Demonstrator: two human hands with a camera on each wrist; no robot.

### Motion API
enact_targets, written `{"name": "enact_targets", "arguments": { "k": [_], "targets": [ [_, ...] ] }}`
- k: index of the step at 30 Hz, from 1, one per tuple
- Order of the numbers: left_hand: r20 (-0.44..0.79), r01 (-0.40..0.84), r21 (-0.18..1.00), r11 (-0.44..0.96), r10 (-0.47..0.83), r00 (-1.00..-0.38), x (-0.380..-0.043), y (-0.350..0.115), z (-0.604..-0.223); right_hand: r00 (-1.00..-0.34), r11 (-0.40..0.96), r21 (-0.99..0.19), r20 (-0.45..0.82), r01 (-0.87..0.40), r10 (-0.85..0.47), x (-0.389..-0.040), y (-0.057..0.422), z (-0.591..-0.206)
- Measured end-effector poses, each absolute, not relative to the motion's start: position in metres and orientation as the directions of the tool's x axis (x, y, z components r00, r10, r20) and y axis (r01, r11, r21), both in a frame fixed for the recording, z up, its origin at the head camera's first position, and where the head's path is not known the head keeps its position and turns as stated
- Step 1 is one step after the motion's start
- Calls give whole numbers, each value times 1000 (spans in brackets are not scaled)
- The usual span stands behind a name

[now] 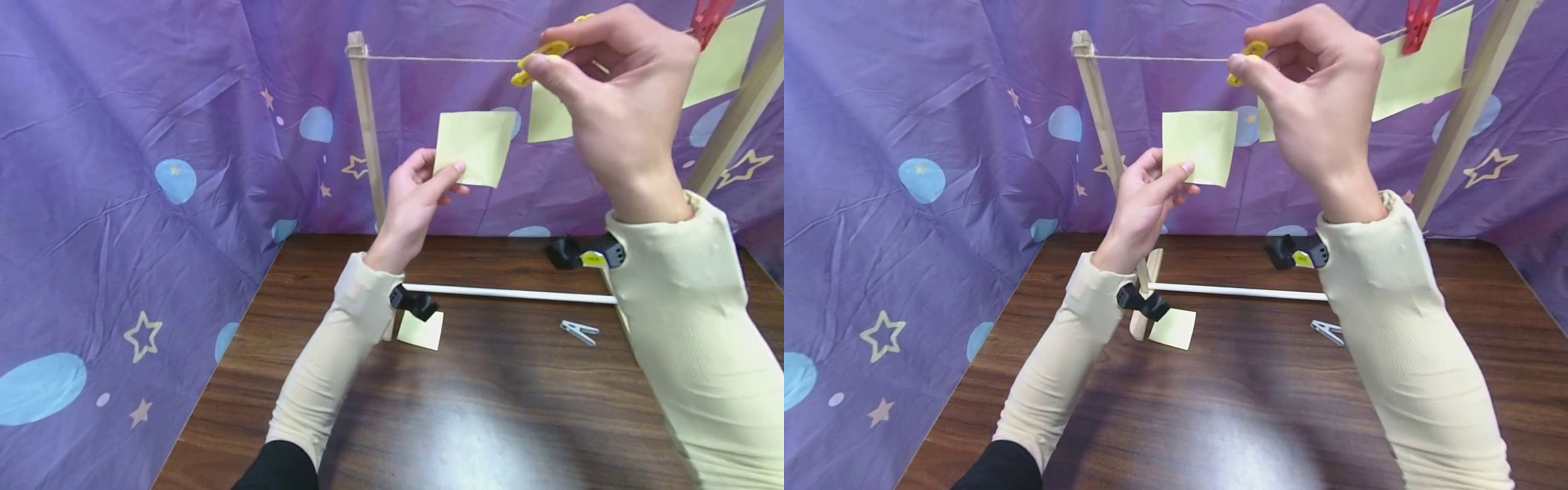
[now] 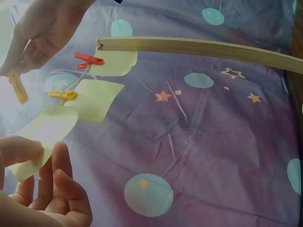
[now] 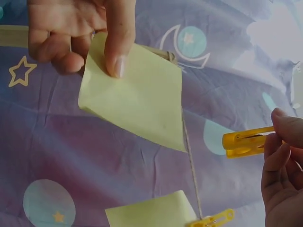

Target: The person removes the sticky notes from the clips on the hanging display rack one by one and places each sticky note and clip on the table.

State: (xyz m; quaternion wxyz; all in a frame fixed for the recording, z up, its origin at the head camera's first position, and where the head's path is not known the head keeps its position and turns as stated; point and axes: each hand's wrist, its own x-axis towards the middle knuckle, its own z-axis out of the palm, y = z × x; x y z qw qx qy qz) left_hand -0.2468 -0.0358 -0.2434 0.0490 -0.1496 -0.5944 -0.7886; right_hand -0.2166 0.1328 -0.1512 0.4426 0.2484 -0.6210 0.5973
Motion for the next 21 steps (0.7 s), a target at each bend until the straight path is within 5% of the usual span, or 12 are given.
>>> {"name": "enact_targets", "arguments": {
  "k": [8,15,21],
  "targets": [
    [351,296,887,-355,101,-931,-235,-39,-244,-482,20,-503,838,-864,255,-206,142,-156],
    [381,315,878,-360,130,-915,-223,-40,-246,-471,87,-515,830,-853,300,-196,152,-164],
    [413,356,882,-309,143,-899,-215,-41,-252,-466,-19,-485,829,-874,309,-188,160,-174]
  ]
}}
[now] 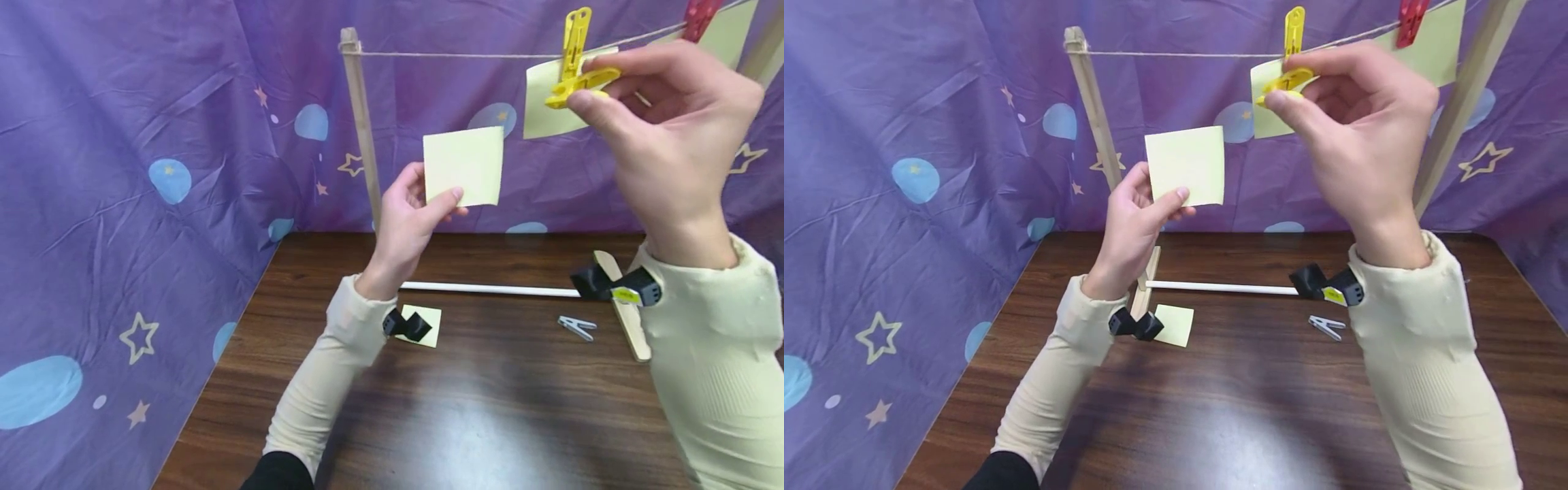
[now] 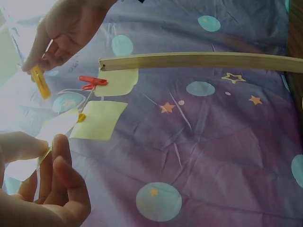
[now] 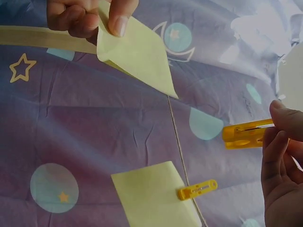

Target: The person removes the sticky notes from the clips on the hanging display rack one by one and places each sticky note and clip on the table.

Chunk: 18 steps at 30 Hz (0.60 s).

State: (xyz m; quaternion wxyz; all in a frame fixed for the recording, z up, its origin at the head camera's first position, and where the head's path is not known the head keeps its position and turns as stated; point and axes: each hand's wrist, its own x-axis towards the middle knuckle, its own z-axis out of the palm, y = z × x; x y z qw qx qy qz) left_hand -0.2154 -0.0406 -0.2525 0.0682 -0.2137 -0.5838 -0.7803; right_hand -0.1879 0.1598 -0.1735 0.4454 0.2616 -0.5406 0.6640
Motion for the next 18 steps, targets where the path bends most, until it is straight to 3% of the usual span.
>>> {"name": "enact_targets", "arguments": {
  "k": [11,18],
  "targets": [
    [455,415,881,-226,170,-874,-200,-49,-269,-484,-40,-508,790,-860,375,-166,174,-196],
    [416,392,905,-164,152,-897,-192,-62,-294,-520,-23,-553,767,-833,377,-159,182,-216]
  ]
}}
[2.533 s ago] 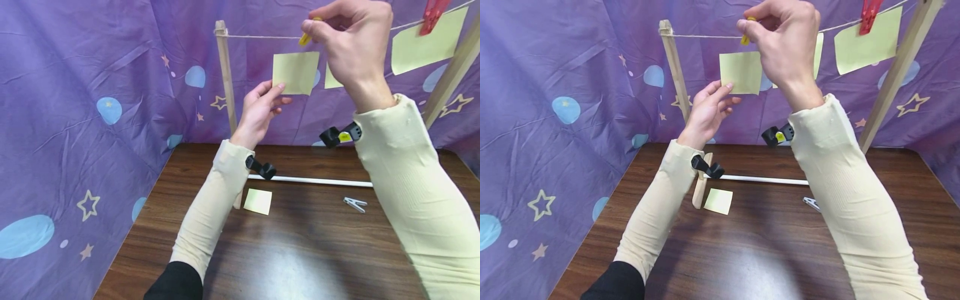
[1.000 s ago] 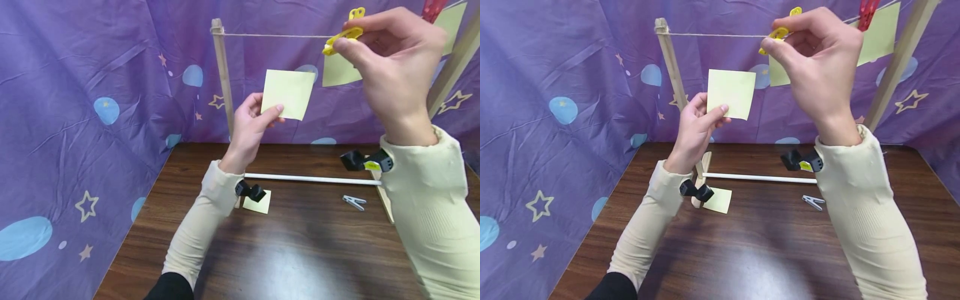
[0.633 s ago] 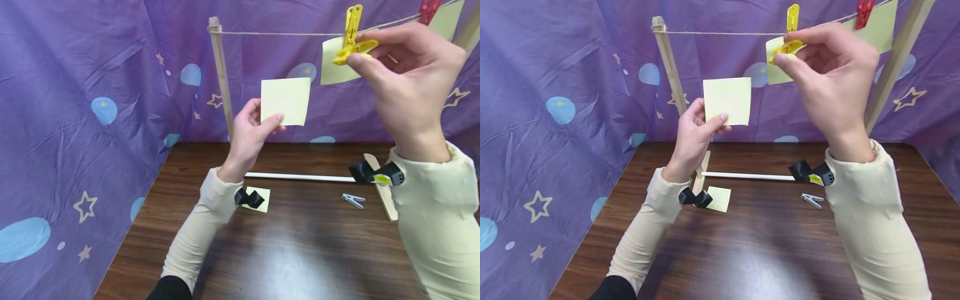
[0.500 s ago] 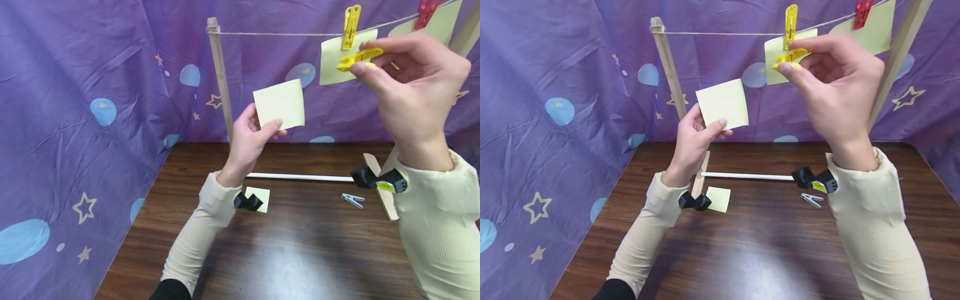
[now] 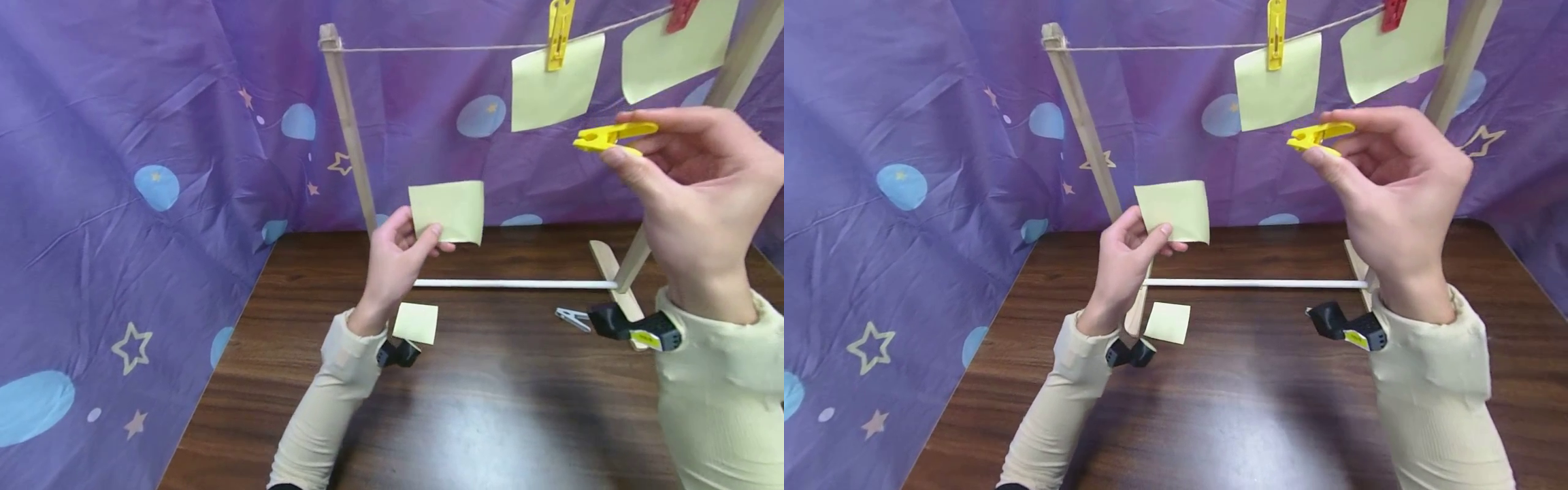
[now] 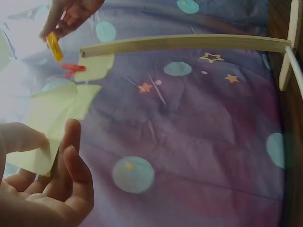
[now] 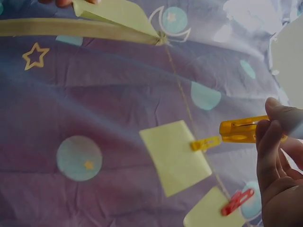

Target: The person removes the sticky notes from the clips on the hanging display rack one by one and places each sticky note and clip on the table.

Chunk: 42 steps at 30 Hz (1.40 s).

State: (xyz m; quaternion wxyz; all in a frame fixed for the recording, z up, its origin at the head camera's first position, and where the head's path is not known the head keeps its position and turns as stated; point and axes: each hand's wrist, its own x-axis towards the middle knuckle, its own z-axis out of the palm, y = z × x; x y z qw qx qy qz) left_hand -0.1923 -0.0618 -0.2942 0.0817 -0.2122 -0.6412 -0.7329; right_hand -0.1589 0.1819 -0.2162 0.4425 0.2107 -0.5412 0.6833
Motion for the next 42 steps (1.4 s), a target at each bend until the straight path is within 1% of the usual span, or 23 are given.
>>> {"name": "enact_targets", "arguments": {
  "k": [3,4,8,14,17,21,29,37,42],
  "targets": [
    [397,375,913,-160,140,-907,-192,-66,-307,-541,-65,-563,747,-824,388,-158,185,-225],
    [393,371,914,-163,137,-909,-192,-67,-310,-548,-106,-557,735,-824,399,-158,186,-227],
    [402,380,910,-166,129,-907,-191,-69,-320,-568,-122,-576,707,-808,422,-154,190,-237],
    [406,381,906,-185,124,-906,-189,-68,-331,-610,-231,-576,646,-784,459,-152,199,-257],
    [404,380,907,-181,121,-907,-188,-67,-337,-621,-262,-572,626,-777,472,-151,203,-266],
    [390,372,916,-148,113,-914,-185,-65,-347,-635,-274,-584,608,-765,477,-151,206,-276],
    [318,306,945,-113,114,-941,-181,-62,-361,-678,-344,-589,572,-731,462,-151,211,-294],
    [329,319,943,-97,112,-938,-184,-59,-368,-674,-307,-605,594,-734,439,-152,213,-310],
    [313,301,948,-106,134,-940,-184,-57,-370,-681,-320,-606,589,-728,435,-153,215,-319]
  ]
}}
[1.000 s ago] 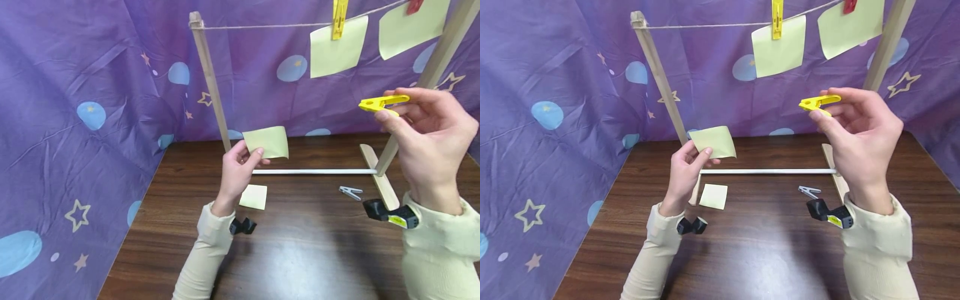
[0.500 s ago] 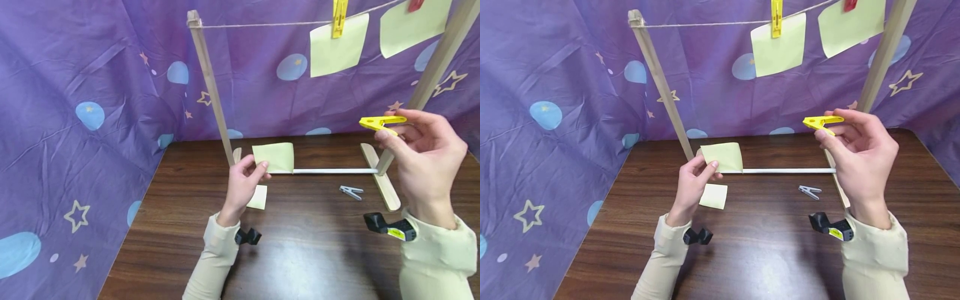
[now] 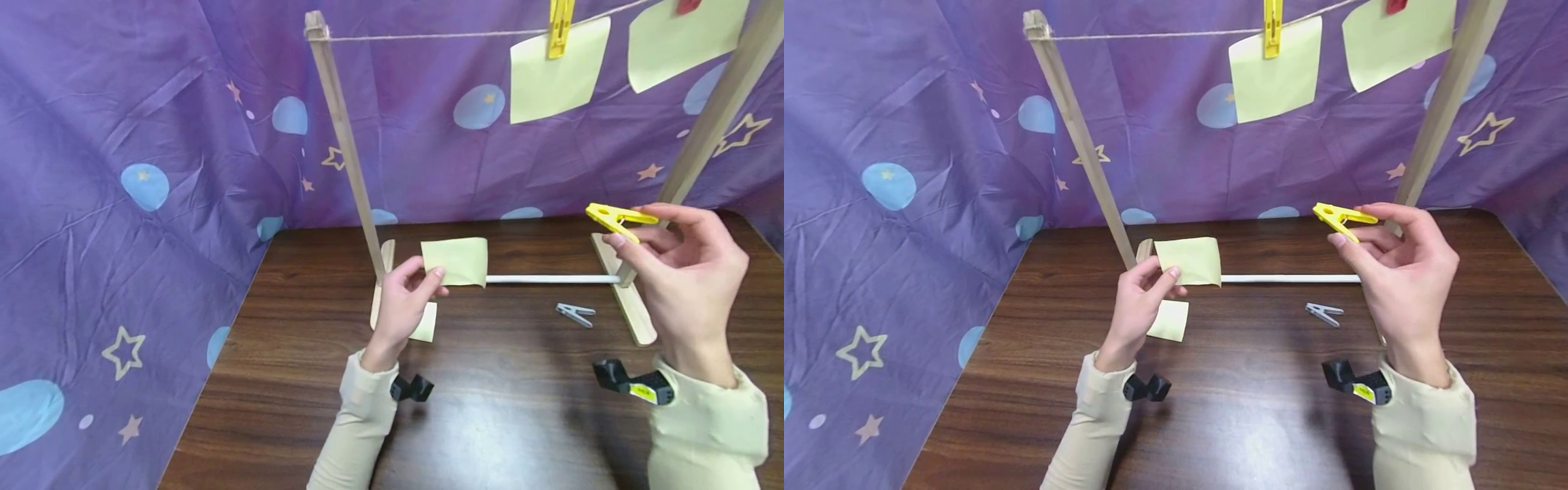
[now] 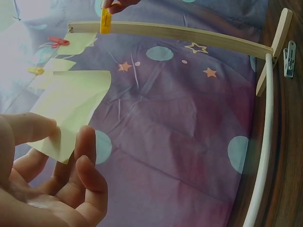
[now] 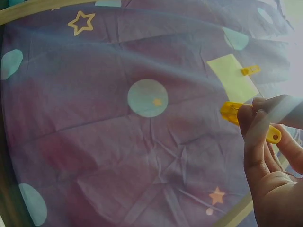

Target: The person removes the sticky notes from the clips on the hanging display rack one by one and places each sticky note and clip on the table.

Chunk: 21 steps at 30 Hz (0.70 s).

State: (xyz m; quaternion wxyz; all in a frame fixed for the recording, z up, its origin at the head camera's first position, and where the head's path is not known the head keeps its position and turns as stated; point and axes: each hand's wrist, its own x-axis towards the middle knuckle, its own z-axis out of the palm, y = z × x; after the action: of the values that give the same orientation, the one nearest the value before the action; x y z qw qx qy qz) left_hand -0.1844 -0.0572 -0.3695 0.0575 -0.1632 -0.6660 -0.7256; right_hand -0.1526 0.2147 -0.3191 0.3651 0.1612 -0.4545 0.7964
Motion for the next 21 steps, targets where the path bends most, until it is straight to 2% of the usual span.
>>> {"name": "enact_targets", "arguments": {
  "k": [9,21],
  "targets": [
    [273,256,960,-114,166,-948,-185,-52,-376,-698,-304,-638,562,-707,443,-151,220,-337],
    [273,268,962,-53,173,-946,-187,-51,-385,-710,-357,-619,547,-700,443,-157,223,-346]
  ]
}}
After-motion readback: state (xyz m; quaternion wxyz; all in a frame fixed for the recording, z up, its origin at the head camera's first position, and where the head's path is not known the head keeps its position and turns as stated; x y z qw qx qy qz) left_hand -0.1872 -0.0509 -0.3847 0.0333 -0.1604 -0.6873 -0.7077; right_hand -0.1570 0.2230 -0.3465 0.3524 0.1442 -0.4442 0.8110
